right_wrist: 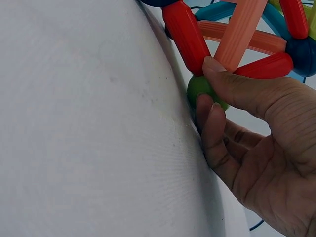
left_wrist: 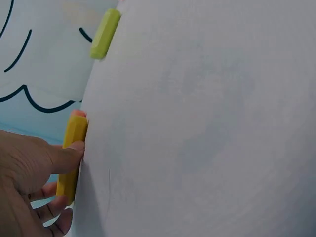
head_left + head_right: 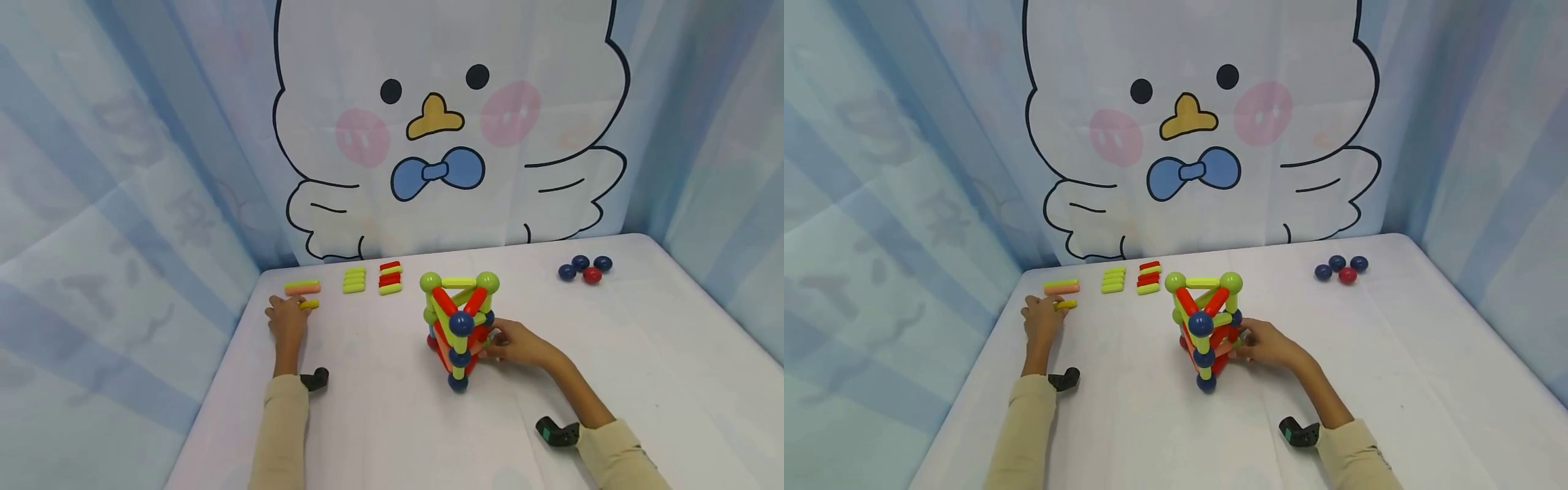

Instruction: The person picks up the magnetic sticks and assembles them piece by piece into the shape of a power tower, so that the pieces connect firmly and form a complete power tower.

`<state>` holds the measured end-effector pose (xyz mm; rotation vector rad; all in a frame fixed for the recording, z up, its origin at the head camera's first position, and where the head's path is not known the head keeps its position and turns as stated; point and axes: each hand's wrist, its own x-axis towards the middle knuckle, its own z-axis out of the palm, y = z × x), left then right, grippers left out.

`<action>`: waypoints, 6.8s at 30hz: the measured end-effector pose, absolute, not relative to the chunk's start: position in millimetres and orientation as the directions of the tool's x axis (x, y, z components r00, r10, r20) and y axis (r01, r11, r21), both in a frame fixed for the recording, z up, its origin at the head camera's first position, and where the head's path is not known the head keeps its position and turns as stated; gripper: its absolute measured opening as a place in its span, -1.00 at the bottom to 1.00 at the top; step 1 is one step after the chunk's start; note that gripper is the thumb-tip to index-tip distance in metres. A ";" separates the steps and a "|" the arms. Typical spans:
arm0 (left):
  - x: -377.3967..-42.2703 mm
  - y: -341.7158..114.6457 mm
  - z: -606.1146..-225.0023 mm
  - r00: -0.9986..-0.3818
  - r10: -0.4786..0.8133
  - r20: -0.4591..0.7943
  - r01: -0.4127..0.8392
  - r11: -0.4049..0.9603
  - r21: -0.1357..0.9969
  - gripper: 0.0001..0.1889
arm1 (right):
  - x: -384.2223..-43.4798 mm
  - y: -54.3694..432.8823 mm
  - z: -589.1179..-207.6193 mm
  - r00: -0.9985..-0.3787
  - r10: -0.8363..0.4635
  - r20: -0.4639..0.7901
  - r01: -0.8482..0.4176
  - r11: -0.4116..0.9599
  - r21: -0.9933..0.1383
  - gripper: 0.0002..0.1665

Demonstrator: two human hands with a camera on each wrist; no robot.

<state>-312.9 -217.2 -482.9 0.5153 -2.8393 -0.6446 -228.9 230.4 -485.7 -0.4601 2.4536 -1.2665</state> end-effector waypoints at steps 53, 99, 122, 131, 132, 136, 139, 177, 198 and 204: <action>-256.1 -45.7 -357.6 -0.801 0.395 0.449 0.569 0.272 0.776 -0.64 | -227.2 234.4 -488.8 -0.883 -0.458 -0.104 -0.174 0.524 -0.834 -0.39; -310.0 -60.4 -453.4 -0.973 0.068 0.220 0.223 0.513 0.829 -0.68 | -224.5 222.3 -491.8 -0.930 -0.366 0.037 -0.276 0.628 -0.727 -0.52; -250.5 -32.9 -372.8 -0.825 0.308 0.474 0.545 0.209 0.812 -0.70 | -222.8 214.7 -487.5 -0.947 -0.322 0.013 -0.237 0.670 -0.703 -0.41; -255.7 -34.2 -377.5 -0.827 0.312 0.467 0.541 0.218 0.813 -0.70 | -222.9 223.6 -481.5 -0.902 -0.430 -0.029 -0.265 0.606 -0.750 -0.38; -258.0 -35.9 -379.7 -0.828 0.313 0.465 0.539 0.215 0.815 -0.70 | -223.0 224.0 -481.0 -0.898 -0.439 -0.033 -0.269 0.605 -0.749 -0.39; -276.1 -48.7 -396.5 -0.876 0.239 0.419 0.472 0.247 0.846 -0.66 | -222.3 225.1 -477.5 -0.878 -0.470 -0.091 -0.235 0.589 -0.773 -0.42; -292.0 -63.8 -413.3 -0.951 0.095 0.293 0.308 0.345 0.887 -0.66 | -222.2 226.1 -475.5 -0.848 -0.505 -0.158 -0.191 0.570 -0.799 -0.40; -305.0 -95.1 -453.6 -1.000 0.010 0.011 0.015 0.618 0.786 -0.67 | -236.1 208.0 -490.0 -0.896 -0.445 -0.001 -0.287 0.580 -0.762 -0.17; -215.6 -42.0 -364.6 -0.803 0.358 0.477 0.566 0.204 0.799 -0.70 | -227.5 198.2 -487.4 -0.950 -0.313 0.017 -0.216 0.615 -0.758 -0.16; -214.0 -38.5 -367.7 -0.807 0.321 0.496 0.573 0.218 0.790 -0.69 | -227.5 198.7 -488.0 -0.947 -0.320 0.027 -0.230 0.617 -0.753 -0.15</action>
